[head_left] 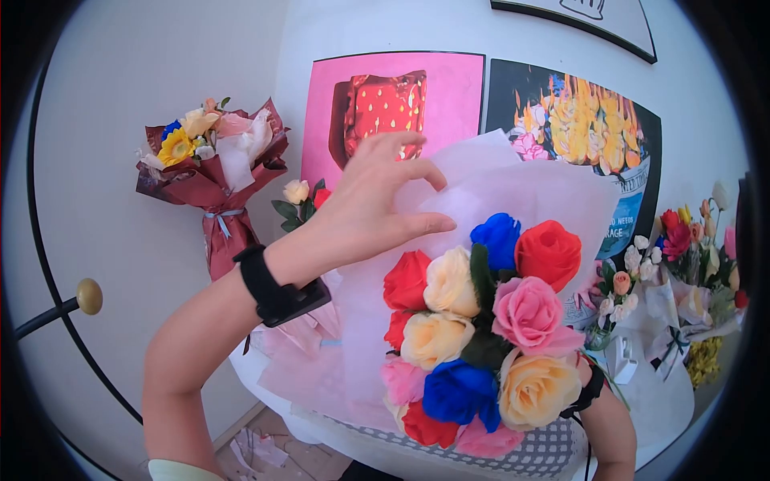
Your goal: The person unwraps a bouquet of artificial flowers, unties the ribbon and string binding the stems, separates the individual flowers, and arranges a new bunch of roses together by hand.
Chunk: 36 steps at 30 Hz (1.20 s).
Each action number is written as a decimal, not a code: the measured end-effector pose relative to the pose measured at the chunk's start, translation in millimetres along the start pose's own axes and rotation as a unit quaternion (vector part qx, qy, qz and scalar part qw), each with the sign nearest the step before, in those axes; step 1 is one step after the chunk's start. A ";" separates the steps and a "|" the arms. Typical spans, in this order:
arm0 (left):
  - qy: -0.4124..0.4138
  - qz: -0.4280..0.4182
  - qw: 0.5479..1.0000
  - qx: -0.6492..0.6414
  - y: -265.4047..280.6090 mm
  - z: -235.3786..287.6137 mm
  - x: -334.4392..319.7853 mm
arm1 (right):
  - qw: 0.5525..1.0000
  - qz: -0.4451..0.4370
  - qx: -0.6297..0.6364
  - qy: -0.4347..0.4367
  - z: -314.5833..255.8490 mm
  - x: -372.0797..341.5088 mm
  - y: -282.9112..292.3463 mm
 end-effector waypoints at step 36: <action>0.022 -0.103 0.976 -0.190 -40.7 -7.0 13.2 | 0.983 -0.083 -0.161 -0.028 8.5 -5.9 -20.6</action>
Point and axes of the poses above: each hand's wrist, its own x-axis towards the middle knuckle, its own y-axis out of the back of the hand, z = x × y, the point moved 10 cm from there along x, towards the middle knuckle, and after that the axes turned 8 degrees about y, right-handed, at the moved point
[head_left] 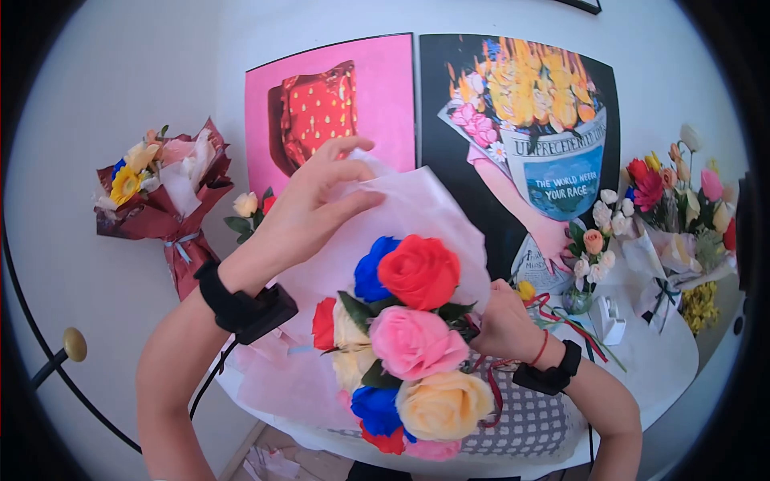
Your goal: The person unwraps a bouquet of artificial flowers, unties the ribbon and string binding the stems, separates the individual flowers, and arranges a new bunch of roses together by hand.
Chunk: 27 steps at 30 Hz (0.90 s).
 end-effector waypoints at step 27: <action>0.335 -0.118 0.934 -0.050 -88.2 -189.3 -98.4 | 0.949 -0.271 0.158 -0.021 23.2 -11.3 -92.8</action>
Point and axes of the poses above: each hand's wrist, its own x-axis towards the middle knuckle, its own y-axis out of the back of the hand, z = x × y, the point moved 10 cm from there along x, towards the middle knuckle, and after that the axes turned 8 degrees about y, right-handed, at the moved point
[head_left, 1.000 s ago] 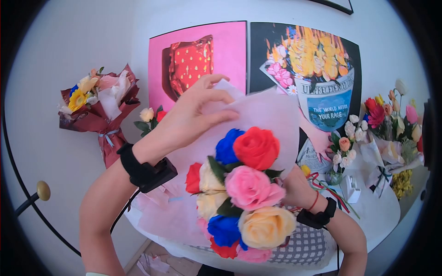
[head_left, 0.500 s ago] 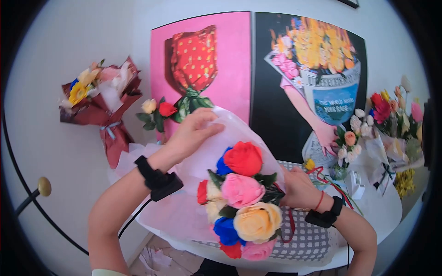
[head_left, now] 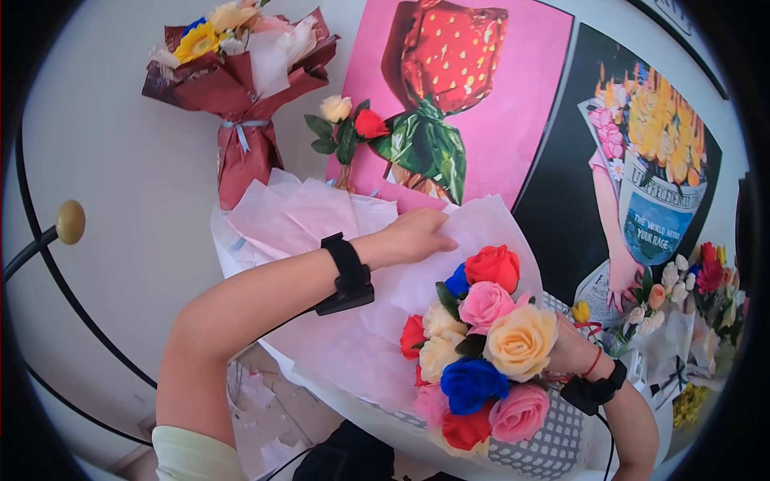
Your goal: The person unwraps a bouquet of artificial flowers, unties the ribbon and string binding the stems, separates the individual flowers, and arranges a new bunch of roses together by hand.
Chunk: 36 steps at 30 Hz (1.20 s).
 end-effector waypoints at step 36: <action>0.070 -0.117 0.988 -0.070 -20.0 -64.9 -11.4 | 0.998 0.013 0.035 -0.054 13.1 1.4 -4.9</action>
Point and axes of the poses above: each hand's wrist, its own x-axis towards the middle knuckle, its own y-axis out of the back of the hand, z = x × y, the point moved 10 cm from there along x, towards the middle knuckle, and after that the axes turned 8 degrees about y, right-handed, at the moved point
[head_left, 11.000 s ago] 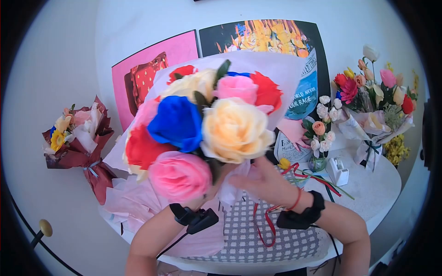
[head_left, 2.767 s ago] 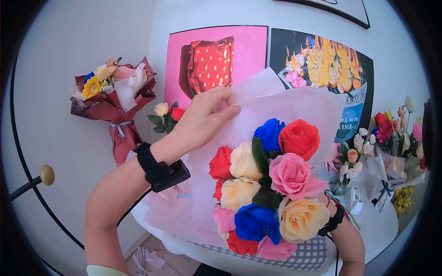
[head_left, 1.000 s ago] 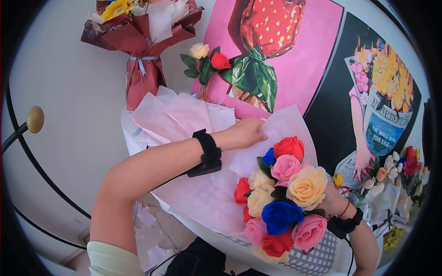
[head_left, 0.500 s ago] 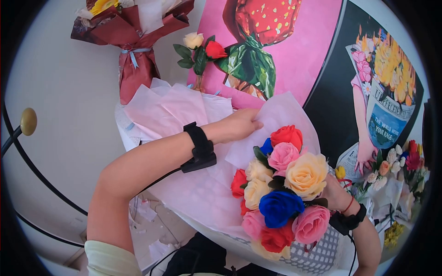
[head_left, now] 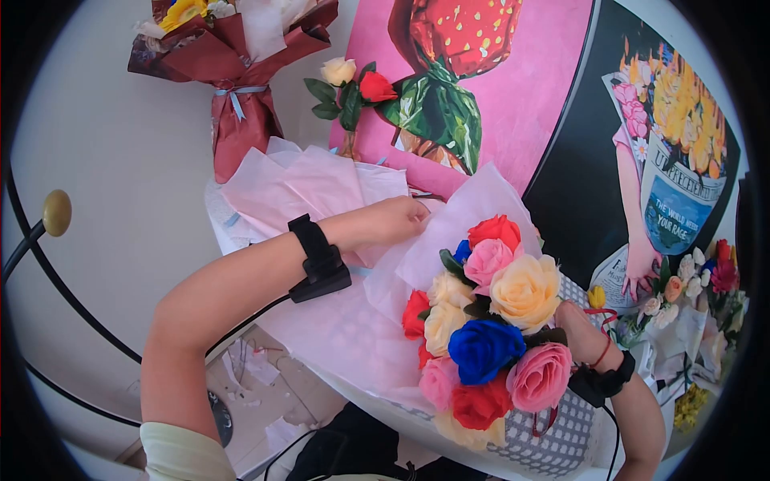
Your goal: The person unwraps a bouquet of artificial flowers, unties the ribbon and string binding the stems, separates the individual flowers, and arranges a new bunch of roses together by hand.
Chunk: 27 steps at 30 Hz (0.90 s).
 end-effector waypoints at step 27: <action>-0.092 -0.004 0.918 -0.385 46.7 105.5 -53.9 | 0.960 0.207 -0.176 -0.067 43.1 -36.2 80.8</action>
Point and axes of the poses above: each hand's wrist, its own x-axis towards the middle knuckle, its own y-axis out of the back of the hand, z = x × y, the point moved 10 cm from there along x, towards the middle knuckle, and after that the axes turned 8 degrees about y, right-handed, at the moved point
